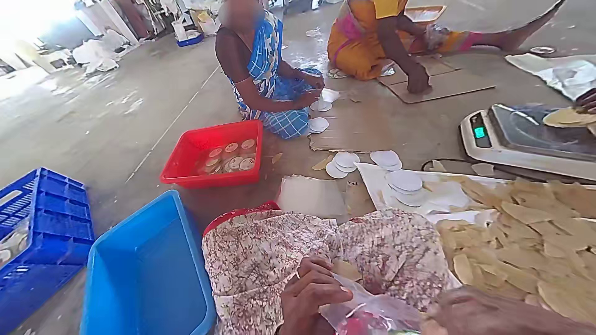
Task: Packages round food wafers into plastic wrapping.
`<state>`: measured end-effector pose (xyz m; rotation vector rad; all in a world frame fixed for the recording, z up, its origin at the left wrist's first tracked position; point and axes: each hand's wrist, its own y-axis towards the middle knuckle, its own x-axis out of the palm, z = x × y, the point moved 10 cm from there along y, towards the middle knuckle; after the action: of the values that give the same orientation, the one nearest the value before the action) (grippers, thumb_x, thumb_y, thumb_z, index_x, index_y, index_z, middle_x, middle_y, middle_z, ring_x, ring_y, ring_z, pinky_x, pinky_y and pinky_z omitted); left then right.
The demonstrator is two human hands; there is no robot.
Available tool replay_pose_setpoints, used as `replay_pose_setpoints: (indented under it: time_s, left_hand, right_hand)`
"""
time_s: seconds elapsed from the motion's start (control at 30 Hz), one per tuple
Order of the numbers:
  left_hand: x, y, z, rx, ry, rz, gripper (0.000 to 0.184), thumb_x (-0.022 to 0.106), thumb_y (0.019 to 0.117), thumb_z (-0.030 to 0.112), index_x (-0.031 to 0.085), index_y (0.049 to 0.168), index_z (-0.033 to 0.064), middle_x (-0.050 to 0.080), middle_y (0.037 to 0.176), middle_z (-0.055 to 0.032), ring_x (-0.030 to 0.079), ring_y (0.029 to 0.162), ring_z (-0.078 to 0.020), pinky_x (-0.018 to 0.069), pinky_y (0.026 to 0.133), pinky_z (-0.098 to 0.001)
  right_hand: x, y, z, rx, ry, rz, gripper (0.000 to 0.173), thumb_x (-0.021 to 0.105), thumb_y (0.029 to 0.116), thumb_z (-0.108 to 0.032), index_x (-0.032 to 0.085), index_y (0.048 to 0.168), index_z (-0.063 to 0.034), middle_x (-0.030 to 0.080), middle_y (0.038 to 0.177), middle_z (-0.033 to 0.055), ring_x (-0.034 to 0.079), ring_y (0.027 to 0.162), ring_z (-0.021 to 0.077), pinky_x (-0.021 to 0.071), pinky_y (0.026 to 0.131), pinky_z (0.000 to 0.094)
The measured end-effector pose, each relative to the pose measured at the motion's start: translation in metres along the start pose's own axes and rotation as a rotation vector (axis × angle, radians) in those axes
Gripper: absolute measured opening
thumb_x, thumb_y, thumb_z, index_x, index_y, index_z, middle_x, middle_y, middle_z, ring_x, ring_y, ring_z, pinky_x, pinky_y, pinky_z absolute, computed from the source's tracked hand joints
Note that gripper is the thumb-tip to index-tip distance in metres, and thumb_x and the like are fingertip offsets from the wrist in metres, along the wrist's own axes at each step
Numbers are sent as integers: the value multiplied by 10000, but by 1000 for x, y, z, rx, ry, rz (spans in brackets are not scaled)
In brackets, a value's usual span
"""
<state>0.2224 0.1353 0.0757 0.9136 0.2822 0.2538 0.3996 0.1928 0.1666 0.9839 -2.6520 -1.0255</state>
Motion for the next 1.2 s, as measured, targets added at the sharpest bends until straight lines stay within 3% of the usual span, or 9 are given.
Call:
replay_pose_setpoints:
  time_s: [0.27,0.4,0.47,0.6,0.73,0.9,1.0,1.1,1.2]
  left_hand:
    - [3,-7,-6,-125,-114,16,118,629,1013,179,637,1024,62,675,943,-13,651,999,-75,489,1021,-262]
    - [17,-18,-27,-478,-397,-32,276,709,953,185,705,1226,140,729,1169,60,660,1098,-10,554,979,-253]
    - [24,-26,-35,-631,-632,-19,263,686,961,116,717,1221,111,746,1151,22,687,1064,-45,565,966,-282]
    - [24,-44,-51,-844,-792,81,186,680,959,88,734,1137,81,759,1050,0,708,950,-48,587,879,-261]
    - [20,-56,-59,-851,-772,69,194,663,976,90,734,1153,57,757,1042,-21,708,928,-53,589,851,-253]
    - [10,-55,-60,-810,-698,136,280,552,1051,235,770,1087,63,766,1042,-20,698,994,-50,555,923,-244]
    - [-3,-38,-46,-661,-580,84,312,511,1070,223,751,1102,25,766,1091,-70,712,1062,-112,564,974,-290]
    - [-52,-22,-29,-481,-329,152,339,472,1085,266,740,1079,58,766,1072,-66,716,1079,-162,553,1016,-338]
    - [-146,-27,-29,-474,80,386,321,466,1087,299,729,985,145,737,919,61,700,871,-39,583,852,-239]
  right_hand:
    - [27,6,39,170,-78,-40,141,764,908,-104,716,1034,-63,761,974,21,697,1033,88,427,1145,393]
    - [22,-5,72,325,-132,50,423,778,904,-184,599,1285,-149,685,1214,-96,642,1126,-3,564,976,229]
    - [24,-14,88,353,-101,50,505,723,953,-194,522,1414,-152,662,1287,-72,646,1139,19,574,968,234]
    - [32,-35,106,340,-332,-123,467,604,1017,-452,648,1358,-136,644,1380,82,598,1281,154,508,1074,362]
    - [35,-48,111,374,-396,-242,573,562,999,-572,672,1360,-140,644,1397,117,623,1272,191,533,1045,406]
    - [30,-50,105,419,-304,-45,264,721,943,-157,739,1171,-25,776,1016,44,708,913,7,582,853,197]
    - [29,-51,103,387,-253,-5,191,707,969,-159,748,1148,-105,770,1031,-31,700,941,-12,585,875,198]
    - [23,-50,106,389,-199,-6,223,652,1014,-183,705,1227,-151,758,1077,-85,699,988,-7,589,912,238]
    - [21,-49,116,370,-127,-18,200,637,1011,-101,696,1184,-19,760,1060,-22,707,983,25,590,919,276]
